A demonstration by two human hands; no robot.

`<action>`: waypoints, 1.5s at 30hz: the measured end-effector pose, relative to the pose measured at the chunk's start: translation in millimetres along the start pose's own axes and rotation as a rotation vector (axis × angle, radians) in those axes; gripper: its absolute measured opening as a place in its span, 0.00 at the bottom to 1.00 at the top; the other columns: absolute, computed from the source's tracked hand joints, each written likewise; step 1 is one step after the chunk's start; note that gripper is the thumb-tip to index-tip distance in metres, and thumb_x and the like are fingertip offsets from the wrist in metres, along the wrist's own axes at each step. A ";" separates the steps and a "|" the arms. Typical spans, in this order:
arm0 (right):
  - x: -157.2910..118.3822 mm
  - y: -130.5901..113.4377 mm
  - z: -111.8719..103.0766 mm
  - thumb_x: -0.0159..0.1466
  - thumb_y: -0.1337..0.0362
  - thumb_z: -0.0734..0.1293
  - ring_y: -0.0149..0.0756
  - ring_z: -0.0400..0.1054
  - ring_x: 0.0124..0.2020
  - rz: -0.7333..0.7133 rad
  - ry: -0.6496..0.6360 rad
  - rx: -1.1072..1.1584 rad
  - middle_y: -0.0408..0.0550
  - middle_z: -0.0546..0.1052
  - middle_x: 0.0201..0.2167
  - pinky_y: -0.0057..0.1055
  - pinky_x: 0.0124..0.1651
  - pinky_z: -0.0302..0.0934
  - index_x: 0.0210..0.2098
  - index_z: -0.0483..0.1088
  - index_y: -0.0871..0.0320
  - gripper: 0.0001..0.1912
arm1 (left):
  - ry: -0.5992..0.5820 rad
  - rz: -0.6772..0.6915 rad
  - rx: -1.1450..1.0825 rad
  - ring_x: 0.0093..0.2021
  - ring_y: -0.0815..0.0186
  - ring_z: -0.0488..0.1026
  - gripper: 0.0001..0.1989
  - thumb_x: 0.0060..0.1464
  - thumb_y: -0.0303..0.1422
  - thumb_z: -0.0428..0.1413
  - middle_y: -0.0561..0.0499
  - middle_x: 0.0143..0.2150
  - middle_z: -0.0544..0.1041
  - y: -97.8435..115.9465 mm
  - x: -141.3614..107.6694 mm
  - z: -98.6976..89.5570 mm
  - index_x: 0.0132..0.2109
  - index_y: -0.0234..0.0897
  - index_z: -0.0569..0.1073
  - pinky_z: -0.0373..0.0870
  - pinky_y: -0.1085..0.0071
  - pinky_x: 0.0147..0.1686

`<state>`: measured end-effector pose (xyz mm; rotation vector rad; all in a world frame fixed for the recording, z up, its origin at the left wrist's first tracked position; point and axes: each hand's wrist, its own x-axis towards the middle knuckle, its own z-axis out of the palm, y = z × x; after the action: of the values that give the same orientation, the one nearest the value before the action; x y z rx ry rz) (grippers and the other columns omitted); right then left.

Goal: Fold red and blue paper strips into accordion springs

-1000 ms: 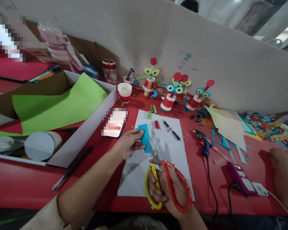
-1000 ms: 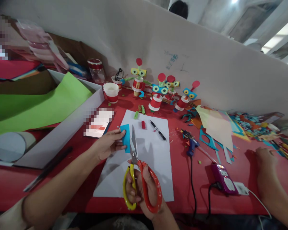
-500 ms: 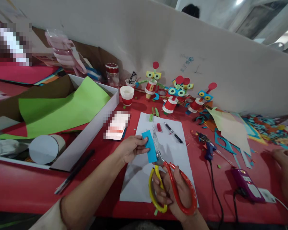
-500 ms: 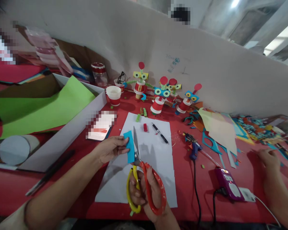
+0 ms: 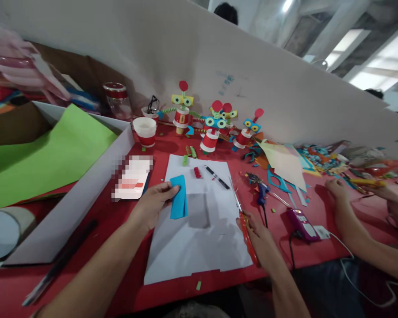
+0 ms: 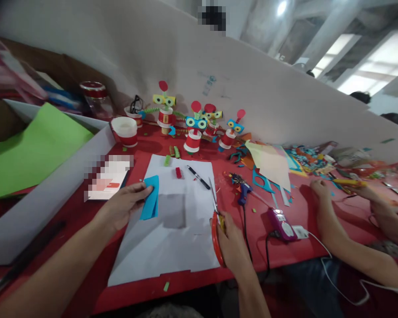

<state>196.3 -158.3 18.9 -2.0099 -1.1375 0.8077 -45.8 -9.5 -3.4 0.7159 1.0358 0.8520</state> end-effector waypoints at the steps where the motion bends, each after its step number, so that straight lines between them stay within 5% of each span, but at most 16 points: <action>1: 3.7 4.9 -2.9 0.63 0.57 0.59 0.43 0.71 0.39 0.010 0.034 -0.180 0.52 0.76 0.38 0.36 0.40 0.62 0.50 0.66 0.56 0.18 | 0.003 0.008 0.000 0.23 0.76 0.63 0.17 0.31 0.38 0.69 0.59 0.22 0.67 0.0 0.0 0.0 0.25 0.35 0.70 0.63 0.78 0.25; 6: 25.7 15.9 -8.5 0.64 0.60 0.56 0.49 0.72 0.43 0.067 0.100 -0.659 0.60 0.76 0.41 0.38 0.42 0.60 0.52 0.64 0.62 0.20 | -0.010 0.024 -0.015 0.26 0.74 0.67 0.18 0.30 0.38 0.70 0.58 0.26 0.71 -0.9 0.2 0.7 0.28 0.37 0.72 0.66 0.77 0.28; 17: 43.3 8.3 -20.2 0.63 0.59 0.60 0.55 0.68 0.46 -0.058 0.253 -1.049 0.64 0.73 0.42 0.46 0.48 0.59 0.53 0.69 0.62 0.22 | -0.032 0.063 -0.026 0.26 0.72 0.67 0.19 0.29 0.40 0.69 0.56 0.26 0.72 -1.5 3.0 1.7 0.28 0.36 0.72 0.65 0.75 0.28; 21: 41.0 -12.6 2.3 0.63 0.60 0.61 0.51 0.66 0.49 -0.292 0.265 -0.689 0.61 0.73 0.46 0.44 0.49 0.60 0.50 0.71 0.60 0.19 | 0.012 0.142 0.002 0.24 0.73 0.64 0.18 0.31 0.40 0.68 0.57 0.23 0.69 -3.7 4.3 4.6 0.26 0.37 0.70 0.61 0.75 0.27; 23: 46.0 -32.2 25.3 0.62 0.56 0.61 0.43 0.69 0.44 -0.354 0.028 -0.325 0.55 0.74 0.46 0.36 0.43 0.64 0.49 0.71 0.57 0.19 | 0.046 0.198 0.036 0.25 0.72 0.64 0.17 0.33 0.41 0.66 0.57 0.24 0.70 -2.9 4.0 6.7 0.28 0.36 0.70 0.60 0.75 0.27; 26: 61.8 -63.6 64.2 0.60 0.52 0.64 0.37 0.71 0.39 -0.265 -0.326 0.075 0.49 0.77 0.40 0.32 0.39 0.64 0.49 0.70 0.56 0.21 | 0.104 0.230 0.080 0.24 0.72 0.62 0.16 0.34 0.40 0.65 0.57 0.23 0.69 2.6 0.9 11.3 0.27 0.36 0.69 0.58 0.75 0.25; 29: 81.3 -81.9 93.8 0.54 0.55 0.69 0.32 0.69 0.30 -0.194 -0.440 0.323 0.43 0.77 0.28 0.29 0.34 0.62 0.39 0.72 0.58 0.17 | 0.110 0.233 0.140 0.24 0.72 0.62 0.14 0.35 0.38 0.65 0.57 0.22 0.69 9.3 -1.8 16.9 0.25 0.36 0.69 0.59 0.75 0.26; 33: 99.1 -75.9 107.3 0.48 0.58 0.71 0.28 0.64 0.24 -0.150 -0.338 0.516 0.39 0.72 0.21 0.26 0.29 0.58 0.28 0.71 0.60 0.12 | 0.138 0.226 0.149 0.24 0.71 0.66 0.10 0.38 0.35 0.62 0.55 0.23 0.73 8.9 5.8 18.5 0.28 0.36 0.72 0.62 0.74 0.26; 41: 112.9 -56.6 88.4 0.53 0.56 0.65 0.31 0.62 0.26 -0.271 -0.123 0.343 0.41 0.71 0.23 0.28 0.31 0.55 0.30 0.72 0.59 0.12 | 0.220 0.401 0.382 0.28 0.65 0.72 0.10 0.45 0.35 0.59 0.51 0.28 0.77 -5.3 30.3 4.6 0.35 0.37 0.73 0.67 0.71 0.28; 45: 115.5 -59.0 82.3 0.53 0.57 0.66 0.32 0.63 0.28 -0.293 -0.148 0.288 0.42 0.73 0.25 0.28 0.32 0.55 0.31 0.73 0.58 0.12 | 0.267 0.470 0.415 0.25 0.66 0.71 0.09 0.48 0.35 0.56 0.54 0.25 0.75 -4.6 35.6 2.7 0.37 0.37 0.72 0.67 0.71 0.28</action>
<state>154.1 -12.2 -2.4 -1.5268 -1.2812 0.9193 -32.8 18.7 -21.6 1.2540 1.3275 1.1732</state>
